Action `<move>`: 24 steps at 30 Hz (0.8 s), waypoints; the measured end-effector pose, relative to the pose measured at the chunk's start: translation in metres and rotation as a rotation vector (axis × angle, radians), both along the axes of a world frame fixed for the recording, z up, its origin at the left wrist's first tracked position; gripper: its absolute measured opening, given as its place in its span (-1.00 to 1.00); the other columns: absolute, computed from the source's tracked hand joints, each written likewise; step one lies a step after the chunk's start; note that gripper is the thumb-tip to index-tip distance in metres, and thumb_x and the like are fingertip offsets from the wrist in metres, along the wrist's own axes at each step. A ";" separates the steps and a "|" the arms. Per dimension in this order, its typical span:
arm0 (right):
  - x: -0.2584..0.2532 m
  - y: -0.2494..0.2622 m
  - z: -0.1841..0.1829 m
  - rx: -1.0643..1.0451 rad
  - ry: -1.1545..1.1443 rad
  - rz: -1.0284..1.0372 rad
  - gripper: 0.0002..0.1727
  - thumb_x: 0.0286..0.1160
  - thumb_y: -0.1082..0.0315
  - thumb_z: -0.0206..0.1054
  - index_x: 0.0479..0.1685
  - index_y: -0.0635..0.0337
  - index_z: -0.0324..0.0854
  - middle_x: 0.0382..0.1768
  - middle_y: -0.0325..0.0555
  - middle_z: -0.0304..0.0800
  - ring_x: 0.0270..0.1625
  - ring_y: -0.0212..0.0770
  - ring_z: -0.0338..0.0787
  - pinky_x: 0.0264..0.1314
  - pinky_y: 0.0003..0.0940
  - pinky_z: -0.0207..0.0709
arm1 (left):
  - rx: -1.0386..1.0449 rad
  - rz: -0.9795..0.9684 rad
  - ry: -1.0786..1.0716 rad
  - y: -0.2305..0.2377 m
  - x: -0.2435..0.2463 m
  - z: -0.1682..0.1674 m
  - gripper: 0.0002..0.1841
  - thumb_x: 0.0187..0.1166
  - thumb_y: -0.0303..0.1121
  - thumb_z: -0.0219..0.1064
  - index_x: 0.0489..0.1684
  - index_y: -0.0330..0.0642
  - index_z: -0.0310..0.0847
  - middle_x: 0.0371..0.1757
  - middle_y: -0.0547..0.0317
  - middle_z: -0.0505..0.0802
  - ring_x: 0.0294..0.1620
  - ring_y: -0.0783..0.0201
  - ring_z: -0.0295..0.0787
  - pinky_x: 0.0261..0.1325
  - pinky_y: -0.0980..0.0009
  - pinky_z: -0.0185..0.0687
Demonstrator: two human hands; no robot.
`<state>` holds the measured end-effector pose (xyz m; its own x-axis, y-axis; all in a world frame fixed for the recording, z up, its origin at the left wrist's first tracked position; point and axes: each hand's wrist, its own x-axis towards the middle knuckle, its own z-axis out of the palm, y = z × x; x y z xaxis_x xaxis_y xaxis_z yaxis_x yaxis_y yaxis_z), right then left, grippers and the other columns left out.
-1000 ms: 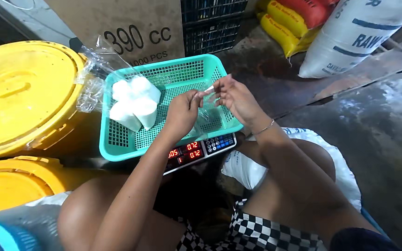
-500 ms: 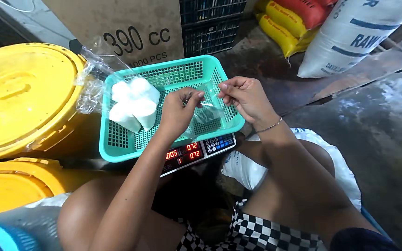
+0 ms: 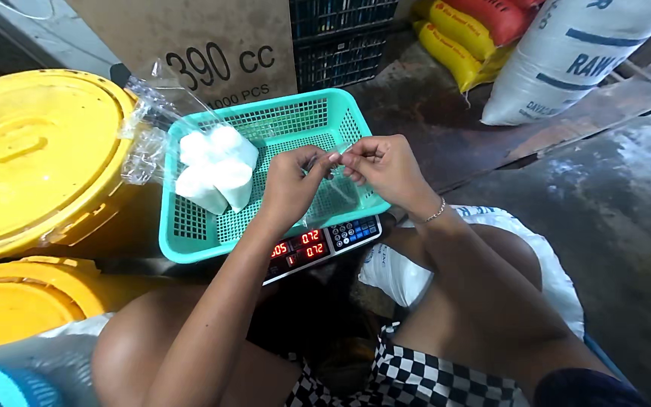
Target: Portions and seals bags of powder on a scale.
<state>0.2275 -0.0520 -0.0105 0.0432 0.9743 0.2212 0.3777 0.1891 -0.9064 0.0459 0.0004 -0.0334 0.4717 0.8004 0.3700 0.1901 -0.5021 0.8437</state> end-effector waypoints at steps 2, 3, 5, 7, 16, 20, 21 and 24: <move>-0.002 -0.005 -0.003 0.072 -0.045 -0.041 -0.78 0.64 0.38 0.37 -0.42 0.24 0.64 -0.59 -0.31 0.69 -0.61 -0.62 0.62 -0.54 -0.74 0.52 | -0.013 -0.028 -0.028 0.000 0.000 0.000 -0.79 0.71 -0.26 0.31 -0.29 -0.15 0.74 -0.41 0.42 0.84 -0.42 0.67 0.68 -0.28 0.67 0.56; -0.003 -0.009 -0.005 0.106 -0.058 -0.056 -0.67 0.72 0.28 0.31 -0.48 0.21 0.58 -0.63 -0.27 0.63 -0.66 -0.58 0.54 -0.62 -0.73 0.42 | -0.030 -0.042 -0.051 -0.001 0.000 0.000 -0.82 0.66 -0.27 0.37 -0.31 -0.15 0.73 -0.46 0.43 0.79 -0.46 0.67 0.63 -0.33 0.69 0.51; -0.007 -0.009 -0.008 0.170 -0.059 -0.084 -0.58 0.78 0.27 0.24 -0.60 0.18 0.51 -0.69 -0.33 0.44 -0.69 -0.60 0.37 -0.63 -0.76 0.24 | -0.063 -0.092 -0.106 -0.001 0.001 0.000 -0.91 0.57 -0.37 0.44 -0.29 -0.18 0.76 -0.48 0.43 0.77 -0.50 0.66 0.60 -0.38 0.70 0.50; -0.009 -0.006 -0.011 0.212 -0.038 -0.099 -0.50 0.77 0.27 0.25 -0.73 0.15 0.44 -0.78 -0.37 0.34 -0.74 -0.62 0.29 -0.68 -0.76 0.14 | -0.087 -0.138 -0.104 0.000 0.000 0.000 -0.92 0.60 -0.43 0.40 -0.24 -0.22 0.77 -0.44 0.40 0.80 -0.47 0.66 0.63 -0.34 0.71 0.54; -0.002 -0.002 0.002 -0.083 0.054 0.038 -0.89 0.51 0.48 0.45 -0.37 0.28 0.70 -0.59 -0.34 0.74 -0.62 -0.62 0.65 -0.53 -0.72 0.55 | 0.165 0.106 0.346 -0.005 0.003 0.011 -0.69 0.83 -0.36 0.10 -0.32 -0.33 0.64 -0.45 0.01 0.66 -0.42 0.10 0.62 -0.30 0.09 0.50; -0.001 0.003 -0.012 0.034 0.086 0.016 -0.59 0.30 0.41 0.61 -0.68 0.03 0.41 -0.75 -0.49 0.49 -0.72 -0.68 0.42 -0.63 -0.76 0.31 | 0.209 0.154 0.344 -0.007 0.004 0.006 -0.47 0.86 -0.15 0.05 -0.68 -0.22 0.36 -0.71 0.19 0.37 -0.66 0.22 0.36 -0.51 0.23 0.22; -0.001 0.004 -0.012 0.026 0.104 0.030 -0.57 0.33 0.41 0.59 -0.71 0.01 0.38 -0.76 -0.50 0.47 -0.73 -0.67 0.42 -0.64 -0.75 0.31 | 0.204 0.156 0.313 -0.007 0.004 0.005 -0.45 0.85 -0.11 0.05 -0.73 -0.17 0.31 -0.74 0.26 0.32 -0.69 0.29 0.29 -0.53 0.29 0.16; 0.001 0.003 -0.007 -0.055 0.198 0.116 -0.76 0.58 0.45 0.39 -0.52 0.18 0.65 -0.61 -0.40 0.76 -0.59 -0.60 0.70 -0.49 -0.69 0.61 | 0.119 0.127 0.175 0.001 0.001 -0.001 -0.49 0.82 -0.11 0.13 -0.69 -0.12 0.47 -0.70 0.39 0.47 -0.66 0.50 0.34 -0.50 0.45 0.23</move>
